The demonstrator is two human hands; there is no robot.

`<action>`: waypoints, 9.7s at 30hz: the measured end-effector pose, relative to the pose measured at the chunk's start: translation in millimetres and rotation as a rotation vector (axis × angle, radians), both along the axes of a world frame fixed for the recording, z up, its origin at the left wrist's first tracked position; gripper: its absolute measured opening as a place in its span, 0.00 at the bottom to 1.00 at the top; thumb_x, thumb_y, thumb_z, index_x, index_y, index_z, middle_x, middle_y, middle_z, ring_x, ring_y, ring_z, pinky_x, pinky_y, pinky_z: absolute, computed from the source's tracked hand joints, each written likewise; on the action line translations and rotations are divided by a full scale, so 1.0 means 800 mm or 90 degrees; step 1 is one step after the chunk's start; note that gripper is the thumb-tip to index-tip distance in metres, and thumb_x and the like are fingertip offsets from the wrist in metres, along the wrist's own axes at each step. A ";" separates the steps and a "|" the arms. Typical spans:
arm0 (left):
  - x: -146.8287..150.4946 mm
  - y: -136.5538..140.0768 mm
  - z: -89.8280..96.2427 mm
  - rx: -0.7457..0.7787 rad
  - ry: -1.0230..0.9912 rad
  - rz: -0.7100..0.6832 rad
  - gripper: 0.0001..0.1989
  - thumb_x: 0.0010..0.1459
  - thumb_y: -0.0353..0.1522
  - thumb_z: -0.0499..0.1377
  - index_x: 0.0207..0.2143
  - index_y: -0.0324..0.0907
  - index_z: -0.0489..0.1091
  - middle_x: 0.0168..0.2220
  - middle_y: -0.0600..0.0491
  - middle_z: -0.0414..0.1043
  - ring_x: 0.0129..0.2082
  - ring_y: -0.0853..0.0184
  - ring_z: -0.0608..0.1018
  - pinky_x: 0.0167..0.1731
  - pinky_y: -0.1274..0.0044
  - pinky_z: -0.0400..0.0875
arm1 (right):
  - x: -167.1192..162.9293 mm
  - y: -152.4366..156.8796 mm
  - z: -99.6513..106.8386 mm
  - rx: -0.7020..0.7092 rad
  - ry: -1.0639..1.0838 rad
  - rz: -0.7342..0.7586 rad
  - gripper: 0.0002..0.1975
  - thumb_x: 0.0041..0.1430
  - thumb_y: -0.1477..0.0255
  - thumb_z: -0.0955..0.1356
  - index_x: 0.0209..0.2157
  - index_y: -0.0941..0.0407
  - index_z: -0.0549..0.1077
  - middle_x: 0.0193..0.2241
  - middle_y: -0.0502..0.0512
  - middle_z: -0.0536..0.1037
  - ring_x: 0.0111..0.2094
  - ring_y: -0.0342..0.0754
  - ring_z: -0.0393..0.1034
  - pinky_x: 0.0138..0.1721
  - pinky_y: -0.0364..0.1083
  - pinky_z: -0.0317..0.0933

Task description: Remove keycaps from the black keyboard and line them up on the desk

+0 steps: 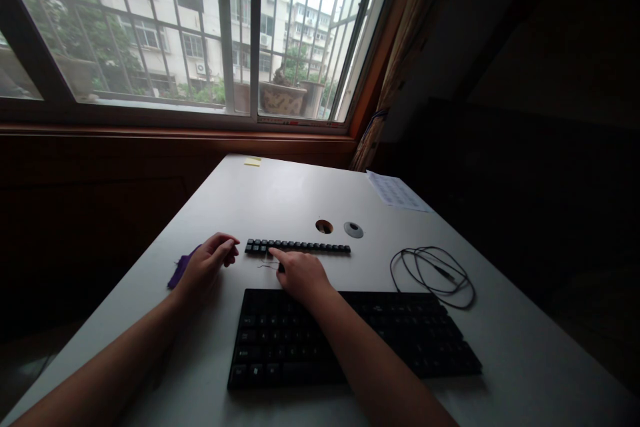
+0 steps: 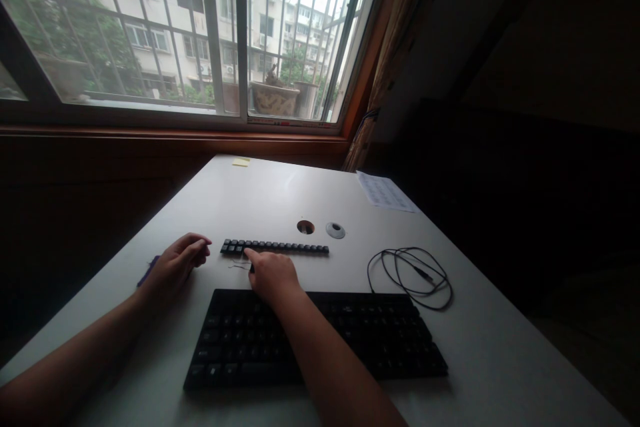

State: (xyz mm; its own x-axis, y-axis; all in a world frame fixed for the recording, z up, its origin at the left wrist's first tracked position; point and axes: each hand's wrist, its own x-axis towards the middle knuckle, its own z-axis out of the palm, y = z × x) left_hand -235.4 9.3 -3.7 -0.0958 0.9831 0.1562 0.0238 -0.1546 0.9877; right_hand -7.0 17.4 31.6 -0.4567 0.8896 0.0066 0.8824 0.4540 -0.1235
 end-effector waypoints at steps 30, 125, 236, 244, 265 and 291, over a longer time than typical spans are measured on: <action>0.001 0.002 -0.001 0.002 0.005 0.001 0.14 0.59 0.41 0.60 0.38 0.39 0.72 0.29 0.51 0.71 0.27 0.66 0.71 0.28 0.77 0.66 | -0.002 0.001 -0.005 0.006 0.006 -0.001 0.29 0.60 0.68 0.64 0.63 0.44 0.61 0.49 0.55 0.79 0.46 0.54 0.75 0.44 0.49 0.65; 0.015 -0.015 0.005 0.280 0.576 -0.353 0.10 0.63 0.35 0.54 0.33 0.42 0.73 0.32 0.51 0.69 0.28 0.68 0.72 0.29 0.79 0.64 | 0.045 -0.068 -0.009 0.179 0.438 -0.007 0.22 0.70 0.62 0.57 0.25 0.56 0.69 0.23 0.53 0.73 0.27 0.44 0.68 0.32 0.42 0.58; 0.001 -0.010 0.017 0.205 0.443 -0.506 0.07 0.62 0.35 0.60 0.37 0.40 0.69 0.36 0.51 0.68 0.34 0.65 0.72 0.33 0.76 0.70 | 0.049 -0.062 -0.017 0.249 0.490 -0.124 0.23 0.66 0.67 0.62 0.16 0.54 0.60 0.17 0.49 0.66 0.20 0.42 0.61 0.26 0.45 0.50; 0.001 -0.011 0.018 0.182 0.443 -0.512 0.08 0.62 0.35 0.58 0.38 0.39 0.68 0.37 0.50 0.67 0.34 0.65 0.72 0.33 0.76 0.70 | 0.050 -0.062 -0.018 0.255 0.507 -0.119 0.23 0.68 0.66 0.60 0.17 0.55 0.61 0.18 0.49 0.66 0.21 0.42 0.61 0.26 0.44 0.50; 0.001 -0.015 0.019 0.172 0.422 -0.528 0.08 0.63 0.36 0.57 0.35 0.39 0.65 0.35 0.50 0.67 0.32 0.66 0.71 0.31 0.77 0.69 | 0.051 -0.061 -0.017 0.257 0.494 -0.108 0.23 0.69 0.65 0.60 0.18 0.54 0.63 0.19 0.50 0.69 0.23 0.43 0.64 0.28 0.44 0.53; -0.002 -0.012 0.018 0.153 0.436 -0.510 0.09 0.62 0.37 0.58 0.35 0.40 0.67 0.36 0.51 0.68 0.36 0.63 0.72 0.34 0.76 0.69 | 0.041 -0.074 -0.019 0.340 0.323 -0.009 0.20 0.70 0.61 0.61 0.24 0.54 0.68 0.24 0.52 0.72 0.28 0.45 0.67 0.31 0.47 0.54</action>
State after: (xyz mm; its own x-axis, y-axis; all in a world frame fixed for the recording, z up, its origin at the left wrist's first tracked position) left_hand -237.2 0.0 10.7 0.7420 0.6578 0.1291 0.3654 -0.5584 0.7448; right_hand 25.8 -41.4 16.7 -0.2704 0.7118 0.6482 0.7824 0.5548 -0.2828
